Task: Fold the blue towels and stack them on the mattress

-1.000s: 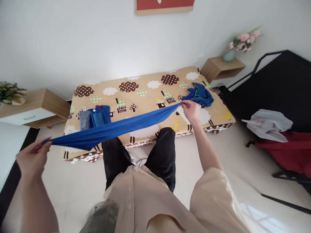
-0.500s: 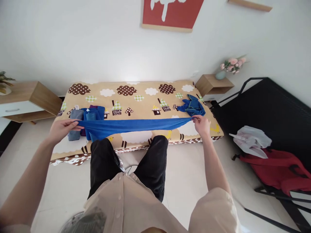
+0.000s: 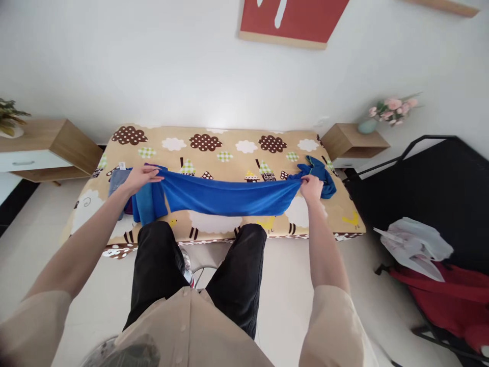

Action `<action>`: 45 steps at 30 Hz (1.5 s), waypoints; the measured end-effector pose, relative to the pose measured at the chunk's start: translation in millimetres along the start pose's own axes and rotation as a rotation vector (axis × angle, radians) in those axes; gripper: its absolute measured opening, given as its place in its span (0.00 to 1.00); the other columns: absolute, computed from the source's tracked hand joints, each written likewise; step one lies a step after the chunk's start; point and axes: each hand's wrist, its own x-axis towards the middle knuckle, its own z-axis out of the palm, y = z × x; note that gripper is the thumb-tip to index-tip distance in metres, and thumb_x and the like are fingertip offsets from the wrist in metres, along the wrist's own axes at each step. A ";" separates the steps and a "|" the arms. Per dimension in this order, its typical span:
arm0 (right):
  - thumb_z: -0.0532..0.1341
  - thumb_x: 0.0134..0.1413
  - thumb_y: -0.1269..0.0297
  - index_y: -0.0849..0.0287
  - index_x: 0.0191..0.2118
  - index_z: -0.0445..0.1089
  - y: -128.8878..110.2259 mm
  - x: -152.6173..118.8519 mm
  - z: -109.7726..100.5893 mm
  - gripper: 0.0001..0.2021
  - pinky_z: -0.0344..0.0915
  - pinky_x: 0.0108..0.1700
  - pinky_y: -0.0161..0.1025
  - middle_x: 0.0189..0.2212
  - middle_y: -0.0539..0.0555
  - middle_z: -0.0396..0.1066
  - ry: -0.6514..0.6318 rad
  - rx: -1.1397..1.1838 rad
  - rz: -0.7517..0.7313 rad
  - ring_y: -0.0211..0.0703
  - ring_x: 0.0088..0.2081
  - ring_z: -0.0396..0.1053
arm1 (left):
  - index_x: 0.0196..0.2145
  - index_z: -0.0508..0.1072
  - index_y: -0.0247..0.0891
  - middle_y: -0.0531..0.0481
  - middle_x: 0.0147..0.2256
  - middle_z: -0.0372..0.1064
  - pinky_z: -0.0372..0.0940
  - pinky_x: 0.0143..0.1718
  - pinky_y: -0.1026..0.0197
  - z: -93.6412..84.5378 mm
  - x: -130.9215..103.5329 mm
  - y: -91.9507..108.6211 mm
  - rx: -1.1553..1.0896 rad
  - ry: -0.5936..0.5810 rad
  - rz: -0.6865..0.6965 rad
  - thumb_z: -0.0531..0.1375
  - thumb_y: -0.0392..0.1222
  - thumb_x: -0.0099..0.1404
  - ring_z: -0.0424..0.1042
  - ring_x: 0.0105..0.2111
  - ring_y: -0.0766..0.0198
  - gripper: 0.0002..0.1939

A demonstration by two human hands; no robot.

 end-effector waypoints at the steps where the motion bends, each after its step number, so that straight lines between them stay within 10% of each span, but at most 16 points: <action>1: 0.57 0.54 0.72 0.63 0.33 0.80 -3.2 8.8 3.6 0.12 0.69 0.58 0.54 0.35 0.66 0.81 0.004 0.004 0.035 0.56 0.41 0.78 | 0.40 0.76 0.29 0.41 0.36 0.78 0.76 0.57 0.42 4.0 9.4 3.2 -0.025 0.041 0.038 0.72 0.39 0.63 0.84 0.40 0.50 0.12; 6: 0.52 0.61 0.76 0.67 0.48 0.79 7.7 42.5 20.2 0.19 0.65 0.63 0.49 0.50 0.72 0.80 0.153 0.088 -0.017 0.53 0.53 0.78 | 0.43 0.80 0.33 0.42 0.44 0.81 0.75 0.60 0.49 2.1 41.5 5.5 -0.002 0.161 0.287 0.68 0.47 0.67 0.81 0.50 0.51 0.14; 11: 0.56 0.60 0.74 0.63 0.46 0.78 37.0 33.6 56.3 0.14 0.66 0.63 0.46 0.53 0.74 0.78 0.208 0.096 -0.097 0.51 0.57 0.76 | 0.48 0.82 0.31 0.43 0.50 0.81 0.73 0.60 0.52 -7.1 47.6 -36.0 0.159 0.190 0.435 0.65 0.49 0.68 0.81 0.48 0.56 0.19; 26: 0.58 0.57 0.69 0.65 0.38 0.79 112.6 -74.2 196.2 0.11 0.68 0.65 0.52 0.50 0.68 0.80 -0.465 -0.063 0.130 0.54 0.52 0.77 | 0.31 0.83 0.42 0.42 0.47 0.81 0.67 0.60 0.46 22.9 58.2 -222.3 1.051 -0.361 0.186 0.60 0.42 0.64 0.71 0.54 0.45 0.11; 36: 0.51 0.67 0.73 0.63 0.58 0.74 136.7 -113.7 177.5 0.21 0.69 0.47 0.48 0.46 0.68 0.80 -0.736 -0.600 0.023 0.58 0.43 0.78 | 0.41 0.82 0.39 0.35 0.45 0.79 0.69 0.46 0.46 15.2 46.2 -230.0 1.498 -0.594 0.309 0.53 0.34 0.69 0.75 0.52 0.41 0.17; 45: 0.51 0.68 0.74 0.65 0.59 0.75 128.5 -149.0 151.4 0.21 0.67 0.43 0.46 0.42 0.70 0.79 -0.779 -0.738 0.072 0.59 0.42 0.78 | 0.38 0.84 0.37 0.33 0.45 0.80 0.67 0.47 0.50 49.8 29.3 -232.6 1.595 -0.860 0.369 0.54 0.24 0.68 0.79 0.50 0.45 0.19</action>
